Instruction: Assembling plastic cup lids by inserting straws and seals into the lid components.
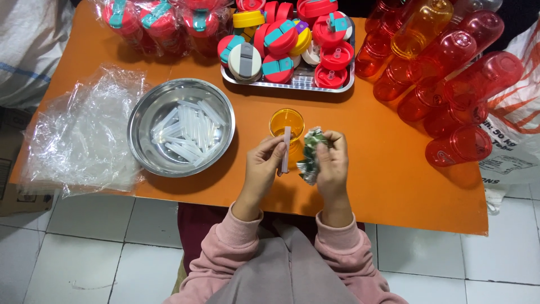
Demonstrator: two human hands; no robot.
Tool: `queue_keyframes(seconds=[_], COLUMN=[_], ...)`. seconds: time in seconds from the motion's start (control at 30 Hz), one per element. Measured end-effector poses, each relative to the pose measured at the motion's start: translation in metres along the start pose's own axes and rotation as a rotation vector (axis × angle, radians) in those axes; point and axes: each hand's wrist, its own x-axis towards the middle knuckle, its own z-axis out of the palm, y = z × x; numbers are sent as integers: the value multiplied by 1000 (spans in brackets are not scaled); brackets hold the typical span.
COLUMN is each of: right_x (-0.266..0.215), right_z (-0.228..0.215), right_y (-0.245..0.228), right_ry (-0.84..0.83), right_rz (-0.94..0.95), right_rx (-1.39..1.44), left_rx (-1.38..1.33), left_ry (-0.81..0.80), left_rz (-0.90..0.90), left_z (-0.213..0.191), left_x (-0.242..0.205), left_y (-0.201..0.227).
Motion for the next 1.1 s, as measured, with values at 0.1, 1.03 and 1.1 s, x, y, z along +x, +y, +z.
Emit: queue_keyframes(seconds=[0.1,1.03,1.1], right_x=[-6,18,24], right_z=[12,29,27], right_y=[4,-3,-1], right_ry=[-41,24,138], right_rz=[-32,-299,-362], right_rx=[4,-394,-383], left_rx=[19,537,518], left_ry=[-42,-95,-134], left_rz=[59,237,230], left_z=[-9,2,7], left_x=[-1,-1,-4], left_y=[-26,27,30])
